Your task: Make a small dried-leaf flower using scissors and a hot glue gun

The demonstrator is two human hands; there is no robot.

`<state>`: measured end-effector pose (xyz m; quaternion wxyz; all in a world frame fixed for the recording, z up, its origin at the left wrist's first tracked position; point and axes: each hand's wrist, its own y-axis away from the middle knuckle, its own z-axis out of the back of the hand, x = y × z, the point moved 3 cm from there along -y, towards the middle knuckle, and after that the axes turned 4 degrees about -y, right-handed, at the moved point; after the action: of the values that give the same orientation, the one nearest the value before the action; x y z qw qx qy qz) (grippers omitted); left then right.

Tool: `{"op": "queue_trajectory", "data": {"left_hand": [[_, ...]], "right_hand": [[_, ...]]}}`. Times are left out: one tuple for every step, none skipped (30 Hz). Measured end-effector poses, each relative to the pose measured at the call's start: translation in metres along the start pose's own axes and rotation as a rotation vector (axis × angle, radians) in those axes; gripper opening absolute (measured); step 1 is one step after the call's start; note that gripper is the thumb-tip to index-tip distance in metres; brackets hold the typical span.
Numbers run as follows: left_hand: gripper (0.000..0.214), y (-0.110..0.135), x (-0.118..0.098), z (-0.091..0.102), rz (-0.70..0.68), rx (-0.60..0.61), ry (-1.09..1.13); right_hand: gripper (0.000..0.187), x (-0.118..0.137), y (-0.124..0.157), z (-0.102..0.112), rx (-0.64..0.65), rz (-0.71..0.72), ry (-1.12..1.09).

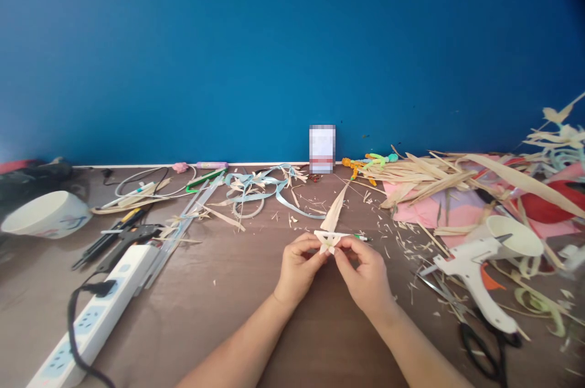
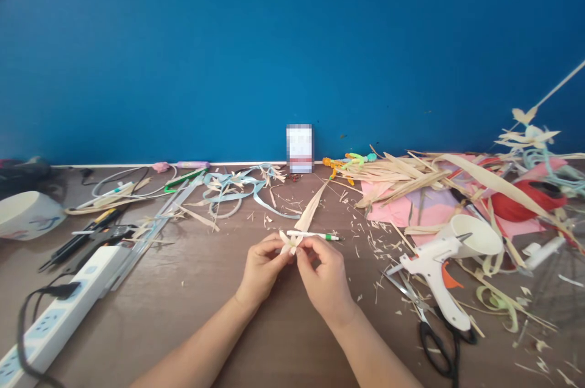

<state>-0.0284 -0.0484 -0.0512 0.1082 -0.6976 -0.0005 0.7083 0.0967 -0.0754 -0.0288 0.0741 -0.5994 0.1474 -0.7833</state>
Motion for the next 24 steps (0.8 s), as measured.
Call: {"op": "queue_trajectory", "data": {"left_hand": [[0.007,0.0,0.0,0.0,0.003,0.004,-0.013],[0.007,0.0,0.0,0.0,0.006,0.007,-0.022],[0.008,0.0,0.001,0.001,0.01,0.012,-0.028],[0.008,-0.001,0.002,0.001,0.016,0.016,-0.031],[0.008,-0.001,0.003,0.001,0.022,0.022,-0.027],[0.008,-0.001,0.004,0.001,0.03,0.028,-0.017],[0.009,-0.002,0.004,0.001,0.039,0.033,-0.001],[0.009,-0.002,0.005,0.001,0.05,0.04,0.018],[0.01,-0.002,0.005,0.0,0.063,0.048,0.039],[0.011,-0.003,0.004,0.0,0.074,0.055,0.061],[0.011,-0.003,0.003,-0.001,0.085,0.063,0.081],[0.011,-0.004,0.001,-0.002,0.096,0.072,0.1],[0.012,-0.004,0.0,-0.002,0.107,0.084,0.12],[0.012,-0.004,-0.001,-0.003,0.117,0.095,0.139],[0.012,-0.004,-0.002,-0.004,0.126,0.106,0.157],[0.012,-0.004,-0.002,-0.004,0.136,0.117,0.174],[0.011,-0.004,-0.001,-0.004,0.145,0.117,0.186],[0.011,-0.004,0.0,-0.004,0.159,0.117,0.196],[0.01,-0.004,0.002,-0.004,0.172,0.109,0.214],[0.01,-0.003,0.005,-0.004,0.193,0.102,0.234],[0.01,-0.003,0.007,-0.004,0.219,0.095,0.247],[0.01,-0.003,0.01,-0.003,0.241,0.086,0.253],[0.011,-0.003,0.012,-0.003,0.263,0.077,0.253],[0.012,-0.003,0.013,-0.003,0.278,0.068,0.247]], "right_hand": [[0.009,0.0,0.0,0.0,0.001,0.004,0.006],[0.009,0.001,0.0,0.0,0.001,0.01,0.015],[0.009,0.001,0.0,0.001,0.001,0.015,0.025],[0.01,0.001,0.0,0.001,0.001,0.022,0.038],[0.01,0.002,0.0,0.001,0.0,0.027,0.05],[0.01,0.002,0.0,0.001,0.001,0.032,0.062],[0.01,0.002,0.0,0.001,0.003,0.034,0.072],[0.01,0.001,0.0,0.001,0.005,0.035,0.078],[0.01,0.001,0.0,0.001,0.008,0.034,0.08],[0.01,0.001,0.0,0.002,0.011,0.033,0.078],[0.01,0.001,0.0,0.002,0.012,0.033,0.074],[0.01,0.002,-0.001,0.002,0.01,0.036,0.07],[0.011,0.002,-0.001,0.002,0.006,0.039,0.066],[0.011,0.003,-0.001,0.003,0.002,0.043,0.062],[0.011,0.004,-0.001,0.003,-0.001,0.046,0.06],[0.011,0.005,0.0,0.002,-0.002,0.046,0.057],[0.011,0.005,0.0,0.002,-0.002,0.04,0.055],[0.011,0.006,-0.001,0.002,-0.003,0.026,0.053],[0.011,0.006,-0.001,0.003,-0.009,0.006,0.053],[0.01,0.007,-0.002,0.005,-0.027,-0.018,0.057],[0.01,0.009,-0.003,0.008,-0.049,-0.042,0.062],[0.01,0.012,-0.005,0.012,-0.075,-0.065,0.063],[0.01,0.018,-0.006,0.017,-0.096,-0.084,0.058],[0.01,0.025,-0.007,0.023,-0.107,-0.102,0.047]]}}
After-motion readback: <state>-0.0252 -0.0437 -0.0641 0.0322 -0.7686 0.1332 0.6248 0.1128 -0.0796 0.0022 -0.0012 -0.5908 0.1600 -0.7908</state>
